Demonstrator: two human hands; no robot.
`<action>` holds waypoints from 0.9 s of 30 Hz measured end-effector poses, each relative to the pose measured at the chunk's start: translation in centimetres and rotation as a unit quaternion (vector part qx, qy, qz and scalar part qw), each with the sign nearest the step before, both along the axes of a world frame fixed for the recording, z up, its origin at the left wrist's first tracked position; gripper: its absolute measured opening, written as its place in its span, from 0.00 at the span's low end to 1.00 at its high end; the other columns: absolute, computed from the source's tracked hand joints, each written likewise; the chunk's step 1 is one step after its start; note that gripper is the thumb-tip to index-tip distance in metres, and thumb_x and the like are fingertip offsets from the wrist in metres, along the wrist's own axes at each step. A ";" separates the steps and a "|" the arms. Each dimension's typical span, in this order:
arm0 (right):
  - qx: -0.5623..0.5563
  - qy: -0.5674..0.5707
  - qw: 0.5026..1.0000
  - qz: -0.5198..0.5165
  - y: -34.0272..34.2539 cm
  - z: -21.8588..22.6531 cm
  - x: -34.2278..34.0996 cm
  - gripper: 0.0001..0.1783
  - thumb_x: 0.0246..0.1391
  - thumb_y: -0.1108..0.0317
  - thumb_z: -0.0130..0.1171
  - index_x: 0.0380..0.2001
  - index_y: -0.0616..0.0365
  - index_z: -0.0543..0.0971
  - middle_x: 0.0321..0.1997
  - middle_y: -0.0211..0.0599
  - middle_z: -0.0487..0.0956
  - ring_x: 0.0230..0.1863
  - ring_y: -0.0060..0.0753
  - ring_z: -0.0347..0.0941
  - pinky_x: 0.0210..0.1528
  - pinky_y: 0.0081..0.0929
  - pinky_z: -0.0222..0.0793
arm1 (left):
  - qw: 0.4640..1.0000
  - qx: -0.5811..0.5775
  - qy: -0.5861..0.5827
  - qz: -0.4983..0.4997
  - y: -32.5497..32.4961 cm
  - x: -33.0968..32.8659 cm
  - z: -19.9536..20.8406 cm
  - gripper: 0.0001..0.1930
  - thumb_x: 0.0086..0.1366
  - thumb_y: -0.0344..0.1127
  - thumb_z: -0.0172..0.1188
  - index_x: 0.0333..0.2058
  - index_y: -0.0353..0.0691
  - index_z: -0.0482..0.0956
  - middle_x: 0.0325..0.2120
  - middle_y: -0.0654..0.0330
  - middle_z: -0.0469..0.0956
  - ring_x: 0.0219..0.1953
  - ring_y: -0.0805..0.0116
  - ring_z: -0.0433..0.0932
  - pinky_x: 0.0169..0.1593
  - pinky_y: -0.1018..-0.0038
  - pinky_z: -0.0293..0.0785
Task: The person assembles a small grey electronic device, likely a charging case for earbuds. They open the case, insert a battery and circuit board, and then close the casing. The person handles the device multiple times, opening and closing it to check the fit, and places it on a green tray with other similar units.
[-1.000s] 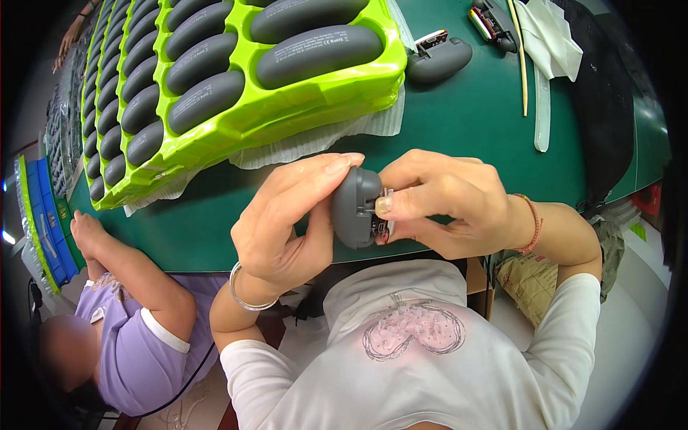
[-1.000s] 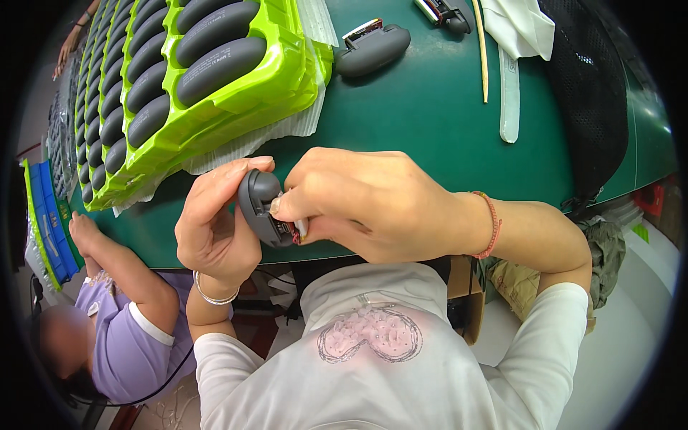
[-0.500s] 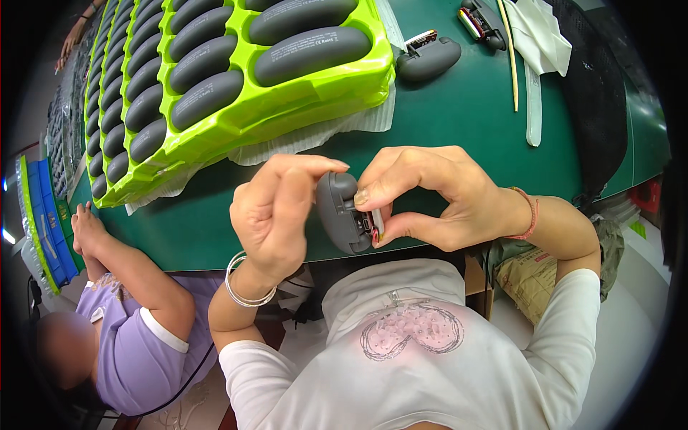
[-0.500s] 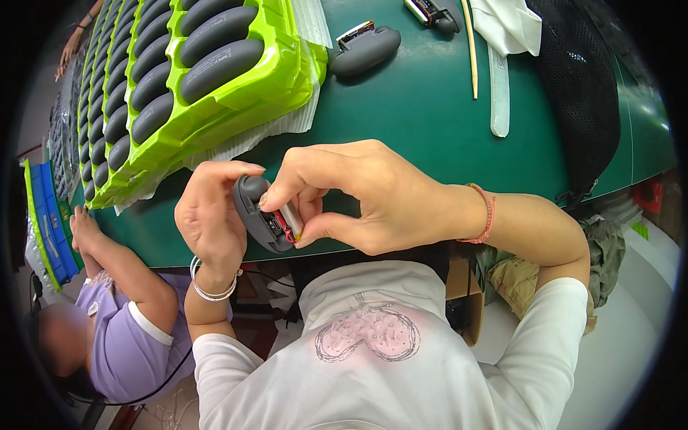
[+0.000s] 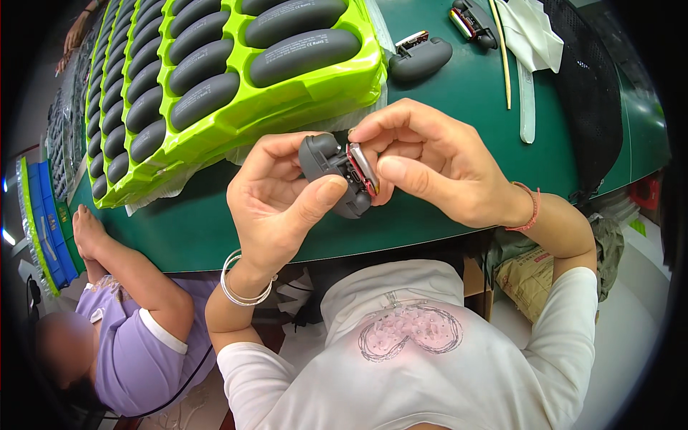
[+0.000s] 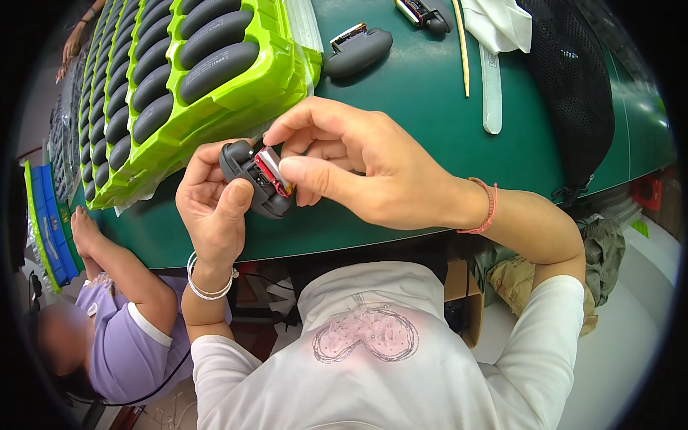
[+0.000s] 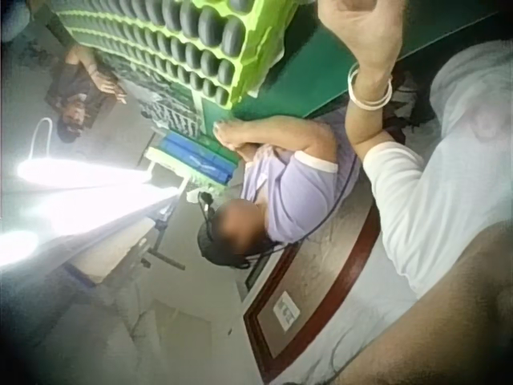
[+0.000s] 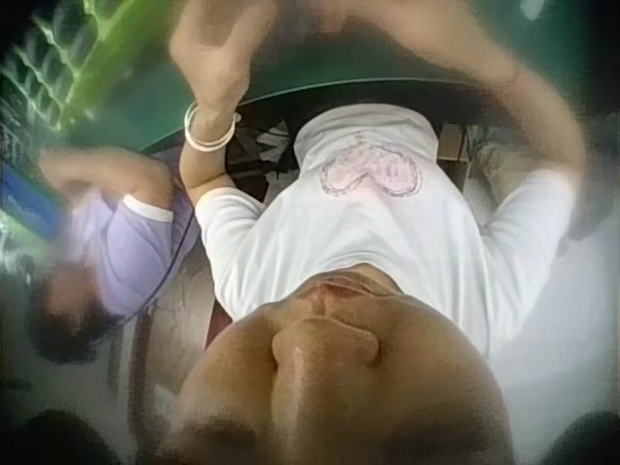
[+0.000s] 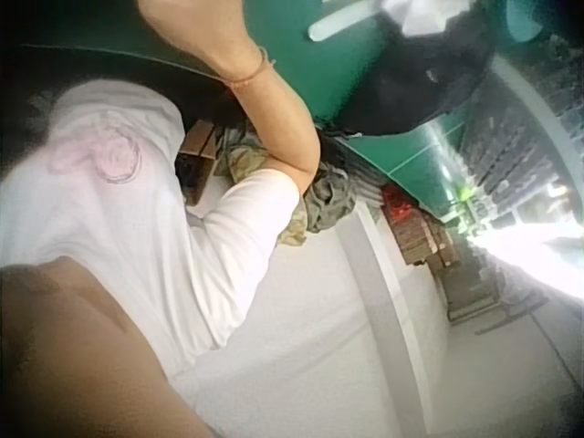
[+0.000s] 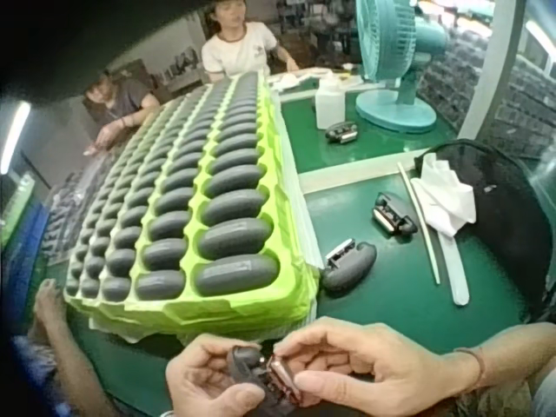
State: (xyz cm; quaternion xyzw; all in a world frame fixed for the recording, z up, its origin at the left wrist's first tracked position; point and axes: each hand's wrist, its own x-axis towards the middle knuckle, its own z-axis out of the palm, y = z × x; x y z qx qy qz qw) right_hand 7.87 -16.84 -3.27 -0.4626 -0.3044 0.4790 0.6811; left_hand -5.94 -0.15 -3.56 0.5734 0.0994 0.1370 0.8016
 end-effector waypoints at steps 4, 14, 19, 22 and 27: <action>-0.008 -0.056 0.998 0.001 0.1 -0.1 0.0 0.20 0.56 0.70 0.62 0.48 0.68 0.69 0.34 0.37 0.78 0.34 0.19 0.75 0.38 0.18 0.74 | 1.000 -0.011 0.018 0.016 -0.1 0.1 0.3 0.19 0.55 0.22 0.67 0.44 0.28 0.70 0.39 0.52 0.78 0.41 0.71 0.78 0.47 0.74 0.78; -0.014 -0.057 0.998 0.007 0.2 -0.1 0.0 0.19 0.53 0.74 0.64 0.46 0.65 0.71 0.37 0.37 0.79 0.36 0.21 0.77 0.42 0.20 0.75 | 0.999 0.037 0.032 0.008 -0.3 0.0 0.7 0.21 0.53 0.22 0.70 0.43 0.29 0.70 0.37 0.52 0.79 0.39 0.71 0.80 0.42 0.75 0.81; 0.001 -0.015 1.000 0.002 0.2 -0.3 0.1 0.16 0.55 0.73 0.62 0.45 0.64 0.72 0.37 0.35 0.78 0.37 0.23 0.77 0.43 0.22 0.75 | 0.994 0.108 0.012 -0.015 -0.1 0.1 0.6 0.21 0.52 0.24 0.70 0.43 0.30 0.70 0.37 0.53 0.79 0.40 0.70 0.80 0.43 0.75 0.80; -0.014 0.071 0.997 0.036 0.3 0.1 0.9 0.15 0.57 0.72 0.60 0.46 0.65 0.72 0.36 0.35 0.77 0.37 0.22 0.76 0.42 0.21 0.75 | 0.999 0.039 0.029 0.003 -0.3 0.2 0.5 0.22 0.53 0.24 0.70 0.43 0.31 0.69 0.38 0.53 0.78 0.41 0.70 0.80 0.46 0.74 0.79; -0.009 0.031 0.999 0.022 0.3 0.0 0.2 0.17 0.58 0.72 0.59 0.48 0.67 0.71 0.36 0.35 0.77 0.36 0.21 0.76 0.43 0.19 0.74 | 0.997 0.047 0.056 0.016 -0.2 -0.1 0.4 0.22 0.53 0.24 0.70 0.44 0.33 0.69 0.39 0.53 0.78 0.42 0.70 0.79 0.48 0.72 0.78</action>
